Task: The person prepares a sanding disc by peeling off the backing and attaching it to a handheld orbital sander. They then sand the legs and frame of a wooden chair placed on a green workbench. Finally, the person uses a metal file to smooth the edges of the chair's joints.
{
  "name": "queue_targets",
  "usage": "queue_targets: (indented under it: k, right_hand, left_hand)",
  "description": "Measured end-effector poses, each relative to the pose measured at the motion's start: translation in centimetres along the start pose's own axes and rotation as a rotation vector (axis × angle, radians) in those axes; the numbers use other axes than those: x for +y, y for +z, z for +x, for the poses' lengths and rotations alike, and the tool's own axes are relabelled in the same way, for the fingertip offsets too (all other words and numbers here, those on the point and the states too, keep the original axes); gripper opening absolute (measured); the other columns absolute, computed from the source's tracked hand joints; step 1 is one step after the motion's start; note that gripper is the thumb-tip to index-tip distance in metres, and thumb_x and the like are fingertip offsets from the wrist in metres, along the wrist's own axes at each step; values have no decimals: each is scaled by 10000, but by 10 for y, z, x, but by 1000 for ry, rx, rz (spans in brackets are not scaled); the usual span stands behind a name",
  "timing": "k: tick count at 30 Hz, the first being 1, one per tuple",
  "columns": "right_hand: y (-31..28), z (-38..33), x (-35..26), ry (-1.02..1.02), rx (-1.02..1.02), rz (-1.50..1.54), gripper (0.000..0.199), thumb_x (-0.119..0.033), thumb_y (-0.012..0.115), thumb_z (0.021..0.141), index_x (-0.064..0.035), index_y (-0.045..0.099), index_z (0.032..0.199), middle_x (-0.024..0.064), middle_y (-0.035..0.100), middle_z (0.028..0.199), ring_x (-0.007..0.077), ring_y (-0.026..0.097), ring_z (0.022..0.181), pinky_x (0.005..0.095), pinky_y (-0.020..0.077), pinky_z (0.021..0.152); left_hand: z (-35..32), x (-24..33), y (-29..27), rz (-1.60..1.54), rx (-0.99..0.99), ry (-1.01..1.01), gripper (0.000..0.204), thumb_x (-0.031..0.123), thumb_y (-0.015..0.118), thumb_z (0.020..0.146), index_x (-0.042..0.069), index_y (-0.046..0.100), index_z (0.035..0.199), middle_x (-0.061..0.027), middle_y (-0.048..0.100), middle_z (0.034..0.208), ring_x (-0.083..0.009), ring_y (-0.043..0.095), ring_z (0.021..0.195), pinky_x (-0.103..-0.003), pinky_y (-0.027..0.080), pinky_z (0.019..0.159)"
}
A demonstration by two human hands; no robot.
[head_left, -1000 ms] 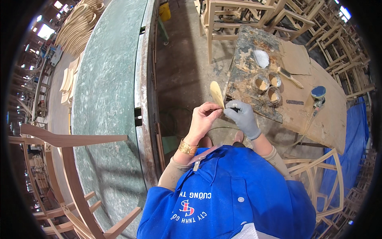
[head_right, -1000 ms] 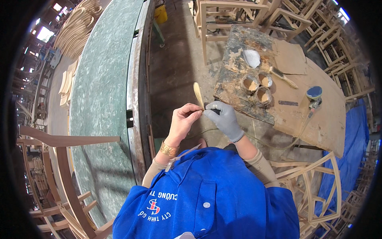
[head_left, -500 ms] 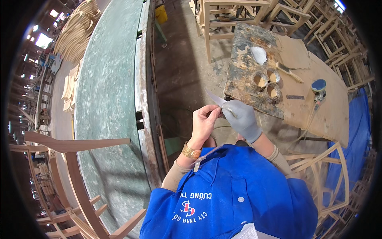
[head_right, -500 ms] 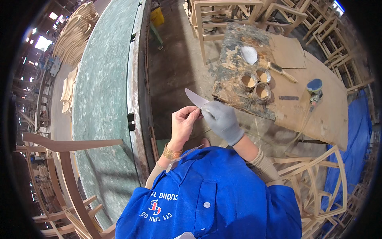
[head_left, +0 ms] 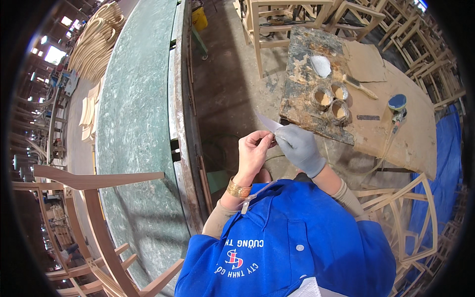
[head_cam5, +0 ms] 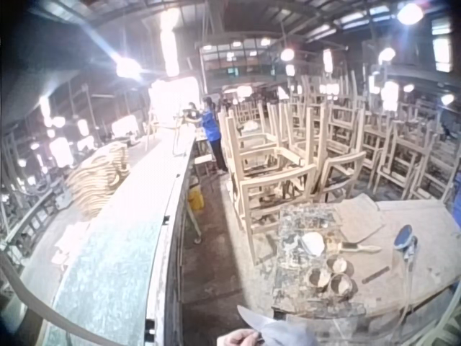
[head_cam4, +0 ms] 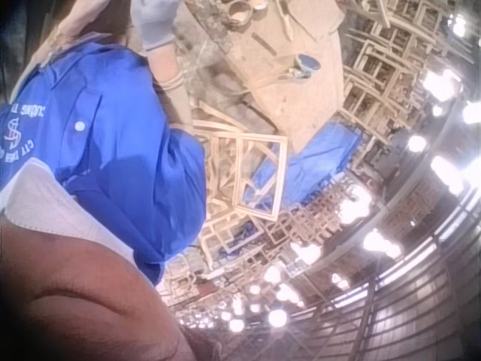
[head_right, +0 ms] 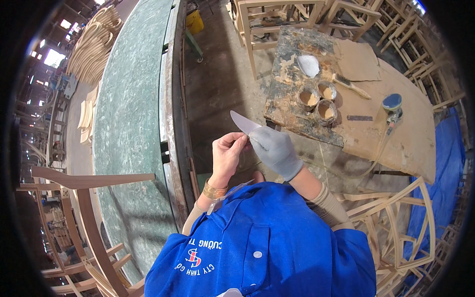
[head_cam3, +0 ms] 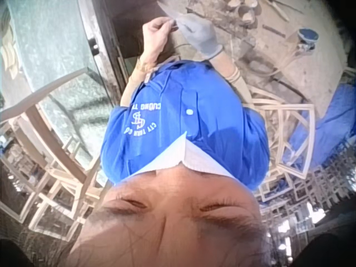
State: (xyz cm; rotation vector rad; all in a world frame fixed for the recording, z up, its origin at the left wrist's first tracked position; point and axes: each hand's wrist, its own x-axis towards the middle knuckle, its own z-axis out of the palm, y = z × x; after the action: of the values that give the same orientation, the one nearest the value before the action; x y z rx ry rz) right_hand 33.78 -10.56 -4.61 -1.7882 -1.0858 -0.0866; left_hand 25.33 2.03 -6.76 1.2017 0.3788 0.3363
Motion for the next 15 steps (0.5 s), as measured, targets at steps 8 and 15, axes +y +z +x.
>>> queue_targets:
  k: [8, 15]
  right_hand:
    - [-5, 0, 0, 1, -26, -41, 98, -5, 597, 762, 1, 616, 857, 148, 628, 816, 290, 625, 715, 336, 502, 627]
    - [-4, 4, 0, -95, 22, -102, 23, -49, 564, 781, -32, 567, 796, 130, 582, 731, 317, 583, 653, 375, 464, 543]
  left_hand:
    - [1, 1, 3, -27, -3, 5, 128, 39, 590, 857, -68, 644, 901, -78, 657, 820, -122, 622, 732, -263, 535, 708]
    - [8, -3, 1, 71, -1, 21, 123, 32, 590, 853, -73, 644, 886, -86, 655, 812, -122, 623, 727, -264, 537, 704]
